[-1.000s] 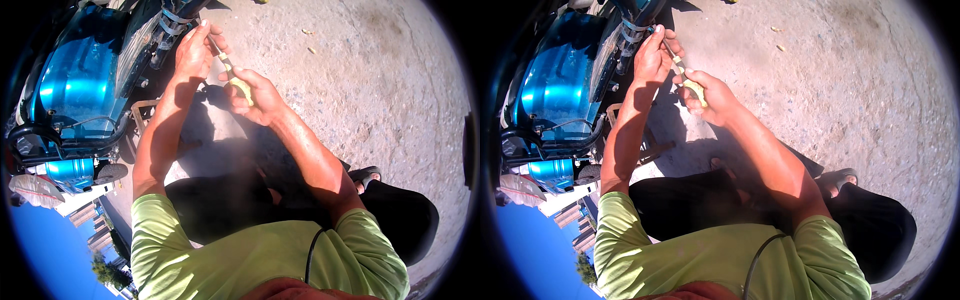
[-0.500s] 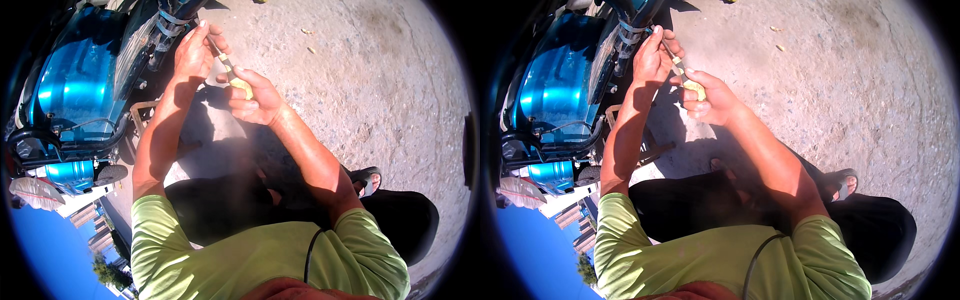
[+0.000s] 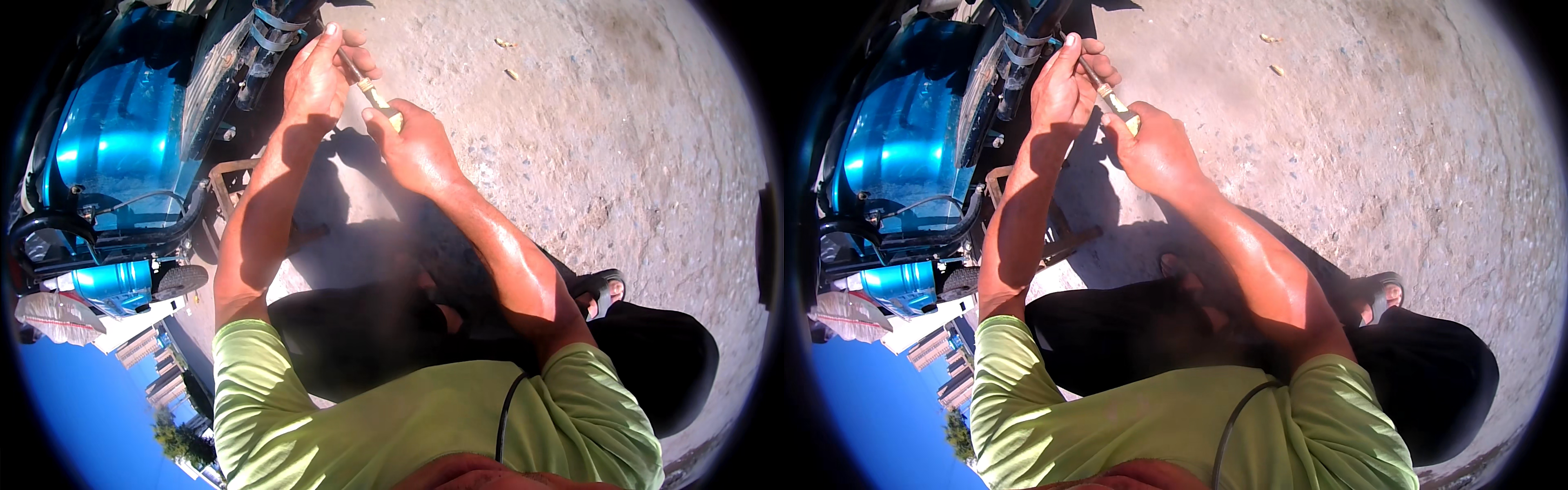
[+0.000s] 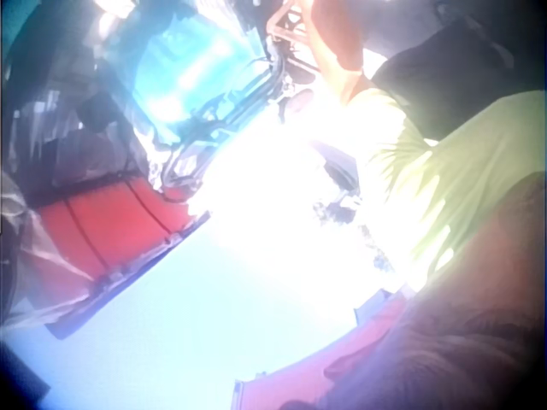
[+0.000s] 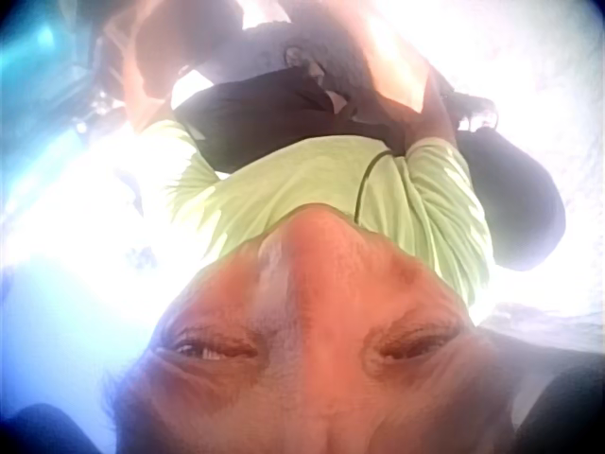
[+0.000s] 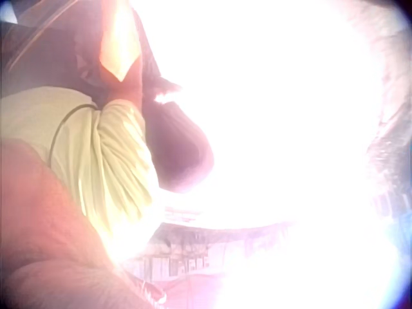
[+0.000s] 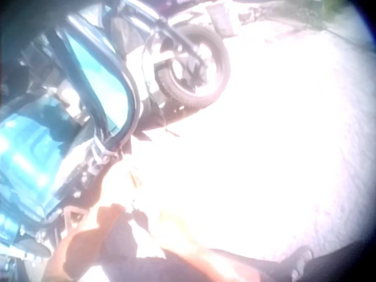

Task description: The person repairs a blue vehicle by using a screwdriver to manipulate a metal component near the base, then by hand to pull a cable and work on a metal bracket.

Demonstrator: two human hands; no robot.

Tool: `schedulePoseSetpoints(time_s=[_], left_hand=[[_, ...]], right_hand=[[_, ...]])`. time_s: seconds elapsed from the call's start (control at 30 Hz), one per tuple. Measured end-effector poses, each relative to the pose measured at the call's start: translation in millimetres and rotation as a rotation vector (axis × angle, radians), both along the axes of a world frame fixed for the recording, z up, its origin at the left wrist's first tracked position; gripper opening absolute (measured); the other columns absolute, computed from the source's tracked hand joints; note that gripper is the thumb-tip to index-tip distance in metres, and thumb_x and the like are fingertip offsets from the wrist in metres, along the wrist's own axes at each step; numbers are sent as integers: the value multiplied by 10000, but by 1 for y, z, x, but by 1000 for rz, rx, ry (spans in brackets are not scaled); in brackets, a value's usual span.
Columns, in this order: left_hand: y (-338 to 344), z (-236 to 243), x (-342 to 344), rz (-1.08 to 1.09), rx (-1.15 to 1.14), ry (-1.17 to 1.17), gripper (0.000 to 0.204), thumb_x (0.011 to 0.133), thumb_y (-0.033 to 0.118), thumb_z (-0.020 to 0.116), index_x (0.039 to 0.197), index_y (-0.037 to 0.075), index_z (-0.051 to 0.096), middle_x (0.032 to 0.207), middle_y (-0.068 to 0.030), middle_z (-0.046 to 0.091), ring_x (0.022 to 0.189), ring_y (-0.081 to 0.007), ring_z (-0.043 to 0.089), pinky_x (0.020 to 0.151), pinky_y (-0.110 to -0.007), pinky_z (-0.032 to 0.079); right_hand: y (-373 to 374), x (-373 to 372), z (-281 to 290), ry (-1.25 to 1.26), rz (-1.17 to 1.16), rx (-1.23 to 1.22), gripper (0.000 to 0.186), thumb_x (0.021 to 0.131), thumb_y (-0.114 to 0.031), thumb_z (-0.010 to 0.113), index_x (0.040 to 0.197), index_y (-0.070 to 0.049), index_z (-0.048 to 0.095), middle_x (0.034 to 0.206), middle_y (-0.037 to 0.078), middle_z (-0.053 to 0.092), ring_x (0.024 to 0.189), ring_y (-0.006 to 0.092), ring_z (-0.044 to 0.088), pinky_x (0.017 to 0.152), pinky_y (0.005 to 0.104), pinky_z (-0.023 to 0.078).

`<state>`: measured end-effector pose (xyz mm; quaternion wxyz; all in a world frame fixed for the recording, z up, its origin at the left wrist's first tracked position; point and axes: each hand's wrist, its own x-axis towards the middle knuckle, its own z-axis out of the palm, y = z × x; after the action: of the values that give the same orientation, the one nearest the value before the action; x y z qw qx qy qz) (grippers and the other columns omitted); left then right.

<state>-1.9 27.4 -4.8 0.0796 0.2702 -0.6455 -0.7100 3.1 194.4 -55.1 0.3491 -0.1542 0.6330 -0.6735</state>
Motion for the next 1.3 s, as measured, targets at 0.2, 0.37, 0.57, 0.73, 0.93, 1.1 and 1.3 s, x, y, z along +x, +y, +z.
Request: schedulePoseSetpoints(time_s=[0.2,0.37,0.57,0.73,0.93,1.1,1.3], left_hand=[[-4,-1,-1,30,76,24,361,1034,362,522,993,17,618,727,-76,645,672,-221,633,676,-362,522],[-14,-3,-1,-28,113,55,369,1035,373,518,990,22,620,724,-71,643,668,-221,628,672,-357,519],[-13,-2,1,-74,117,51,370,1048,367,487,1041,16,604,745,-71,647,687,-218,629,699,-355,527],[-7,-7,-2,-71,131,73,389,1056,373,462,1064,7,594,800,-87,673,749,-224,657,755,-371,537],[-16,-6,2,-72,116,44,391,1050,384,475,1040,16,606,770,-74,674,722,-223,661,745,-370,537],[-13,-2,-1,-68,164,58,387,1045,385,490,1026,19,615,745,-61,668,695,-217,653,709,-365,537],[-19,-3,3,-123,166,79,396,1056,379,460,1032,17,618,748,-63,675,731,-224,666,721,-349,546]], right_hand=[[-7,3,-19,-1285,248,-703,423,978,-456,523,1084,-55,611,577,10,474,488,105,445,461,265,344],[-11,-3,-29,-1506,507,-948,501,958,-525,527,1059,-40,601,608,0,451,433,87,382,425,261,320],[-8,-2,-8,-948,278,-447,494,963,-519,530,948,-35,624,607,30,514,419,152,430,425,310,343],[-8,-6,-14,2,-35,21,519,953,-488,542,820,5,636,736,184,650,625,341,630,615,437,487],[-7,0,6,-606,98,-176,430,951,-458,572,941,-37,658,645,78,606,542,186,549,505,335,425],[-5,4,-26,-1592,409,-1082,444,973,-444,563,1146,-37,595,731,-1,546,509,71,438,452,207,339],[-6,5,-15,-1281,372,-819,398,995,-433,542,1071,-46,598,670,-50,480,431,57,362,416,208,291]])
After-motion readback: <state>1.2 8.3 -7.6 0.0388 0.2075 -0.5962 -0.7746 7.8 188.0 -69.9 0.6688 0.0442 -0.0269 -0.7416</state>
